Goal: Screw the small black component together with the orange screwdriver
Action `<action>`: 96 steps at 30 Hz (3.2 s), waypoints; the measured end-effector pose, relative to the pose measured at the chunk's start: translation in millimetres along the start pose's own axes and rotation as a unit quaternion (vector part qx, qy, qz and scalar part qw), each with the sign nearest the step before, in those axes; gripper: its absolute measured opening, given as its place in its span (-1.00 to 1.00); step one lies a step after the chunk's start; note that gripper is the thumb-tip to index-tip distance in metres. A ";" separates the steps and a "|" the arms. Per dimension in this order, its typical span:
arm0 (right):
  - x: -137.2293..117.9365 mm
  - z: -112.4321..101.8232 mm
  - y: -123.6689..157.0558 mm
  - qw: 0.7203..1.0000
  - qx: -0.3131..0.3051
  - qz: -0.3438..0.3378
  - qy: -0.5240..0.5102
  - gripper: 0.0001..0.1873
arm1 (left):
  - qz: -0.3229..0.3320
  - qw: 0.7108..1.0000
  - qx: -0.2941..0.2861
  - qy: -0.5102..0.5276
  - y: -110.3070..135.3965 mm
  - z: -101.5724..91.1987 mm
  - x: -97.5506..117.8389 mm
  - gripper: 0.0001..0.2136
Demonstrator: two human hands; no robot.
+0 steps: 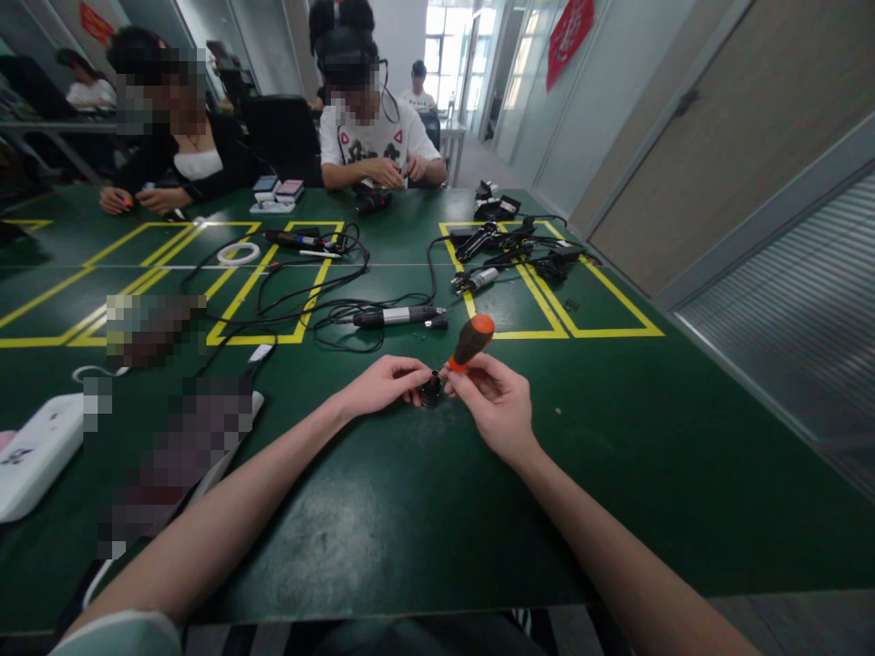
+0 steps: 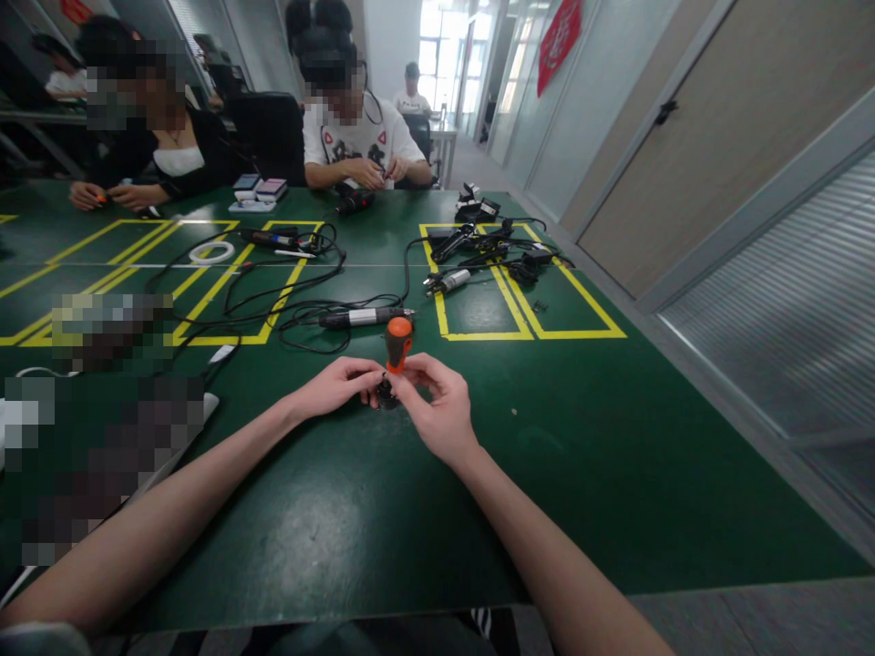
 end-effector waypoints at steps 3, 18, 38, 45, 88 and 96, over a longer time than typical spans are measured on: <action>0.4 -2.4 1.7 1.000 0.021 -0.005 0.022 -0.86 | 0.001 1.000 0.001 0.007 -0.2 0.1 -0.1 -0.45; -0.5 1.4 -1.0 1.000 -0.003 0.008 -0.029 -0.78 | 0.001 1.000 -0.001 0.001 -0.3 -0.5 -2.9 -0.50; 0.4 -0.4 0.1 0.999 0.007 0.015 -0.030 -0.76 | 0.008 1.000 0.000 -0.002 -0.4 0.0 -1.4 -0.48; 1.5 -1.6 -1.4 0.999 0.018 0.021 -0.033 -0.81 | 0.005 1.000 -0.003 -0.002 0.0 -0.3 -1.3 -0.49; 1.7 3.7 -2.2 0.998 -0.002 0.026 -0.051 -0.71 | 0.001 1.000 -0.002 0.001 0.9 0.2 1.4 -0.48; 5.7 -0.7 0.7 0.998 0.033 0.015 -0.047 -0.80 | 0.006 1.000 -0.001 -0.007 0.1 0.3 1.7 -0.49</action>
Point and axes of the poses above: each hand's wrist, its own y-axis away from the middle knuckle, its own z-axis out of the palm, x = y × z, the point moved 6 cm from there along -y, towards the middle knuckle, and after that the axes turned 11 degrees about -x, right-handed, at the moved point
